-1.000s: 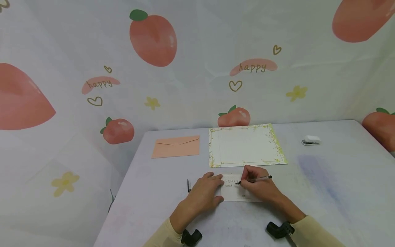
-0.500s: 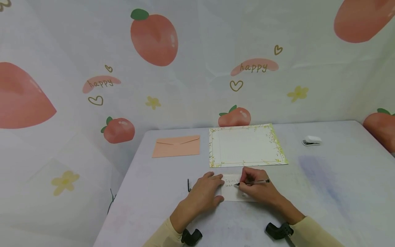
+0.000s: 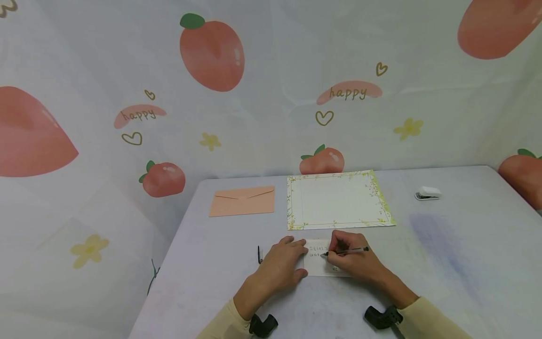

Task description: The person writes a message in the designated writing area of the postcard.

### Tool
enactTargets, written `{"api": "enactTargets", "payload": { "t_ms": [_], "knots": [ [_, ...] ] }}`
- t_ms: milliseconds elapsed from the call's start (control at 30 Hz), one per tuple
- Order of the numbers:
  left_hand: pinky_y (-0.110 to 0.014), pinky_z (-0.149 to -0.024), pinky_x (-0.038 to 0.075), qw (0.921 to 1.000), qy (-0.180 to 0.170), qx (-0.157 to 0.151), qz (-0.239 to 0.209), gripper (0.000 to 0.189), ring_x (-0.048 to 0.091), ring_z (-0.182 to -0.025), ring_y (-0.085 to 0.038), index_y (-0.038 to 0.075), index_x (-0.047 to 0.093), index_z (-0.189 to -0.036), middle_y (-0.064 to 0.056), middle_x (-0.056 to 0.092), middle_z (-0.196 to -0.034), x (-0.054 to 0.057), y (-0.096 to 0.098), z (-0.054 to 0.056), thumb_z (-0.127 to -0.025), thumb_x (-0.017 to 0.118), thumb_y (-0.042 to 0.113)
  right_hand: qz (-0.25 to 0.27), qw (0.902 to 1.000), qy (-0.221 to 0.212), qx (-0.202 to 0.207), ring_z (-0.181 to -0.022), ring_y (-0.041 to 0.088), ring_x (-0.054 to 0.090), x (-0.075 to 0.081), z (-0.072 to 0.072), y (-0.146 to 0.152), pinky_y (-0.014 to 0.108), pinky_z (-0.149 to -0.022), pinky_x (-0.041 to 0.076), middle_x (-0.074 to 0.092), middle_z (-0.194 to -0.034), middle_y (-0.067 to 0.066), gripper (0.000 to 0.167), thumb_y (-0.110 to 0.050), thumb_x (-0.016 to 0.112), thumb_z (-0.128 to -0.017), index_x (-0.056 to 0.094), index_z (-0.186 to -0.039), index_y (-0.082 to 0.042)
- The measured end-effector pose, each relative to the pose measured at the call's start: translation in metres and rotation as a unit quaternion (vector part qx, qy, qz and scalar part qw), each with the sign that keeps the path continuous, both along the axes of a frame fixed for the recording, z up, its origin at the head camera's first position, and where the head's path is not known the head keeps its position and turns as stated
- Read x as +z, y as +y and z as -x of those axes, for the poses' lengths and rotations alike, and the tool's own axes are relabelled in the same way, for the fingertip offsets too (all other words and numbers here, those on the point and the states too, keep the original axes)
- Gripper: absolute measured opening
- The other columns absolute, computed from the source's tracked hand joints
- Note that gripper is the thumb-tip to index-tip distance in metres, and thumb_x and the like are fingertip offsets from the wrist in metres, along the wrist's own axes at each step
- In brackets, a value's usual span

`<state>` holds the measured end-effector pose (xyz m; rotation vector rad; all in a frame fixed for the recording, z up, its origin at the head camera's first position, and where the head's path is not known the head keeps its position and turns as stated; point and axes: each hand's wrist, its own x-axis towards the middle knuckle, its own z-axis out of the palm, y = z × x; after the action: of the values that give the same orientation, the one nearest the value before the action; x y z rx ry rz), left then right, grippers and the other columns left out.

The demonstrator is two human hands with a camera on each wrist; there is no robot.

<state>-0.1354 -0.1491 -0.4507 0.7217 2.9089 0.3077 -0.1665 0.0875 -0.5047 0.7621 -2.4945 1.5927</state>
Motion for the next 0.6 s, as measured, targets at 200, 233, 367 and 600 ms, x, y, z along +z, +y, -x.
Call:
{"api": "enactTargets", "payload": {
  "t_ms": [200,233,367,600],
  "knots": [
    [-0.051,-0.116,0.054,1.0,0.002,0.0,0.0,0.049,0.058,-0.148,-0.032,0.012,0.076,-0.138,-0.002,0.068,-0.154,0.0002,0.0005,0.0,-0.093,0.089,0.029,-0.004,1.0,-0.001,0.0,-0.063,0.002,0.052,0.0028,-0.0014,-0.0008,0.021,-0.056,0.041,0.061,-0.071,-0.014,0.031,0.007,0.077,-0.08,0.063,-0.079,-0.021],
    [-0.05,-0.117,0.054,1.0,0.002,0.0,0.0,0.049,0.058,-0.148,-0.033,0.012,0.076,-0.138,-0.002,0.068,-0.154,0.0003,0.0006,0.0001,-0.093,0.089,0.029,-0.003,1.0,-0.002,0.001,-0.063,0.002,0.052,0.003,-0.0016,-0.0009,0.021,-0.055,0.041,0.06,-0.07,-0.014,0.031,0.007,0.076,-0.079,0.063,-0.079,-0.021],
    [-0.05,-0.117,0.054,1.0,0.0,0.0,0.0,0.05,0.058,-0.148,-0.033,0.012,0.076,-0.138,-0.002,0.068,-0.154,0.0005,0.0005,0.0003,-0.093,0.089,0.029,-0.004,1.0,0.0,-0.002,-0.063,0.001,0.052,0.0035,-0.0017,-0.0014,0.02,-0.055,0.04,0.06,-0.07,-0.014,0.031,0.008,0.076,-0.079,0.063,-0.079,-0.021],
    [-0.05,-0.118,0.053,1.0,0.0,0.0,-0.005,0.048,0.059,-0.147,-0.034,0.011,0.076,-0.137,-0.004,0.068,-0.154,0.0004,-0.0002,-0.0004,-0.093,0.088,0.028,0.021,0.9991,-0.009,-0.036,-0.062,0.003,0.051,0.0022,-0.0008,-0.0025,0.021,-0.054,0.041,0.058,-0.068,-0.012,0.033,0.01,0.072,-0.081,0.063,-0.078,-0.021]
  ]
}}
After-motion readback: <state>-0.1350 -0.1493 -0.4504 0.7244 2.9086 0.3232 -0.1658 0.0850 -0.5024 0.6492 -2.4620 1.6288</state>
